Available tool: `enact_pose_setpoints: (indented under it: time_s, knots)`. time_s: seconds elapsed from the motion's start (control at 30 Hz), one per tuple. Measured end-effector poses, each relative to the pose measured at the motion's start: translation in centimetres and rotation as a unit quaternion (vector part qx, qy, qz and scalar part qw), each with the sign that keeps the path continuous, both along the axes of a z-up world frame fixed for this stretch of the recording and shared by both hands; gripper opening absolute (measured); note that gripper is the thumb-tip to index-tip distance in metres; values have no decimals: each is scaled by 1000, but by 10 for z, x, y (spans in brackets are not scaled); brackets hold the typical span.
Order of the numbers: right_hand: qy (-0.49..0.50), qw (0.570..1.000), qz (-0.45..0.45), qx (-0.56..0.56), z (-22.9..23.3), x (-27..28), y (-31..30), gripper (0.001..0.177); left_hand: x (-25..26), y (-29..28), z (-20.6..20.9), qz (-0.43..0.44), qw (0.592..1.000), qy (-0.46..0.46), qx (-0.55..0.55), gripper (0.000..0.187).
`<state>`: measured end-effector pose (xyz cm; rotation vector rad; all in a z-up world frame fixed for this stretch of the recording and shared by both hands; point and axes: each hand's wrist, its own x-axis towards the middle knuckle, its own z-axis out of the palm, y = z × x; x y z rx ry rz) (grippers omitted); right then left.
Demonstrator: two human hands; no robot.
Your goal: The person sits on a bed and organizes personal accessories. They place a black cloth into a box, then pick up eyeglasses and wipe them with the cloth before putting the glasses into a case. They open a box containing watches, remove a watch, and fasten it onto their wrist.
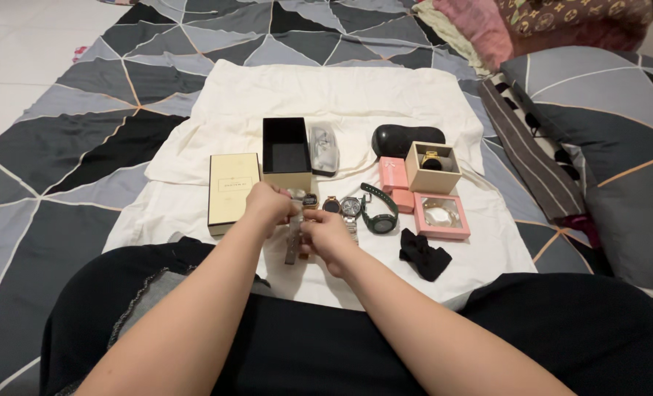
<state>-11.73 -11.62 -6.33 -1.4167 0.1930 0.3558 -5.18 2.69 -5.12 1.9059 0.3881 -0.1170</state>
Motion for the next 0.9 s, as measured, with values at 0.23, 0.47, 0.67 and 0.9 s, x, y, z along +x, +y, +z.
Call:
enact_pose_setpoints:
  time_s: [0.23, 0.47, 0.67, 0.9]
  knots:
    - [-25, 998, 27, -59, -3, -8, 6, 46, -4, -9, -25, 47, 983, -55, 167, 9]
    - [-67, 985, 83, -135, 2, -16, 9, 41, -12, -8, -21, -4, 965, -57, 255, 16]
    - [-145, 945, 147, -254, 0, -14, 10, 29, -19, -9, -35, -106, 928, -73, 350, 27]
    - [-78, 930, 180, -309, 12, -11, 7, 29, -9, -10, -1, -172, 911, -44, 372, 27]
